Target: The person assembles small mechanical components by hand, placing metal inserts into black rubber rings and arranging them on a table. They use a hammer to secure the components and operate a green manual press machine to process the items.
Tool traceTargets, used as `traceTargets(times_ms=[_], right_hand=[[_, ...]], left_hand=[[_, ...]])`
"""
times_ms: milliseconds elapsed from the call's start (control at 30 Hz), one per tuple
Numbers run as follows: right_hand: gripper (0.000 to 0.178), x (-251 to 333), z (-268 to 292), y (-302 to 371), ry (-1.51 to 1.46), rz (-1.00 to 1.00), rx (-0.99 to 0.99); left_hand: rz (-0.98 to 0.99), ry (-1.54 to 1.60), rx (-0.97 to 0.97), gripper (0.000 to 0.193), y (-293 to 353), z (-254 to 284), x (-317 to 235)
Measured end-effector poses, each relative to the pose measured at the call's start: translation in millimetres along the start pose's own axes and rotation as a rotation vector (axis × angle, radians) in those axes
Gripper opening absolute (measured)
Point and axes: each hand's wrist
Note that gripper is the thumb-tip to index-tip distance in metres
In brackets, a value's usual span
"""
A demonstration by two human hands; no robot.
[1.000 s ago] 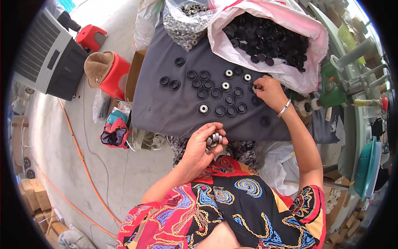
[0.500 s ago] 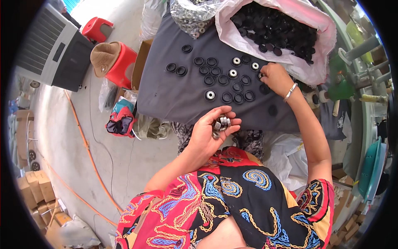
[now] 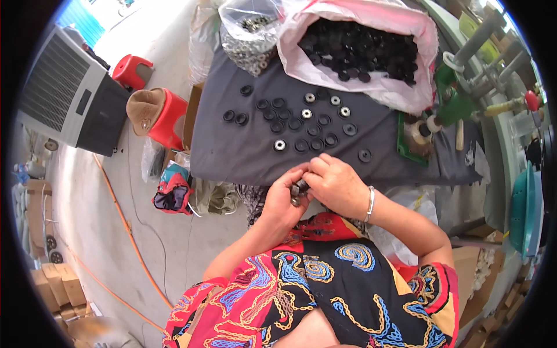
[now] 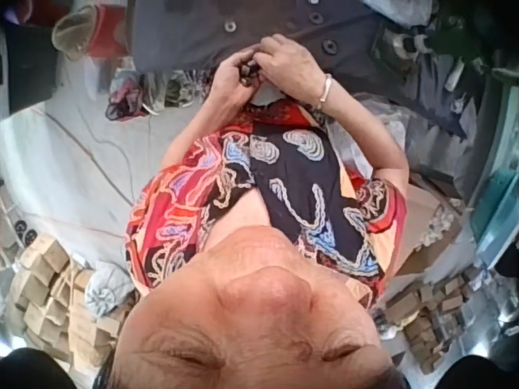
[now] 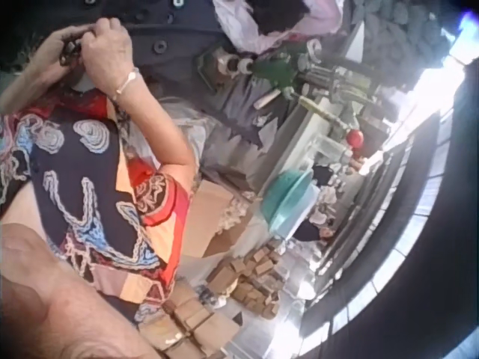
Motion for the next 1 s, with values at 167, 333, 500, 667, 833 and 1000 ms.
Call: traceTargets(times_ms=[167,333,500,667,833,1000], right_hand=[[0.033,-7.1,7.3,14.1,-0.037,0.0,-0.02],[0.015,-3.0,17.2,14.7,-0.172,-0.11,-0.177],[0.011,4.8,21.2,1.7,-0.322,-0.155,-0.171],[0.012,14.2,27.7,-2.7,-0.337,-0.166,-0.08],[0.013,15.7,35.9,17.3,-0.078,-0.058,-0.041],[0.012,-7.4,29.9,-1.9,-0.193,-0.116,0.033]], left_hand=[[-0.907,-1.044,0.474,0.037,9.9,0.4,4.4],[0.079,-0.018,0.279,0.019,-35.8,7.3,25.4],[0.081,-0.084,0.309,0.016,-65.1,19.5,29.1],[-0.103,-0.258,0.207,0.014,-50.5,19.7,24.1],[-0.114,-0.521,0.2,0.013,-10.2,-0.6,30.7],[-0.194,-0.457,0.139,0.009,20.1,-3.7,5.7]])
Point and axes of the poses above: each hand's wrist, its own y-axis away from the middle knuckle, its own z-axis out of the back of the hand, x = y × z, and after that the axes turned 6 degrees about -x, right-handed
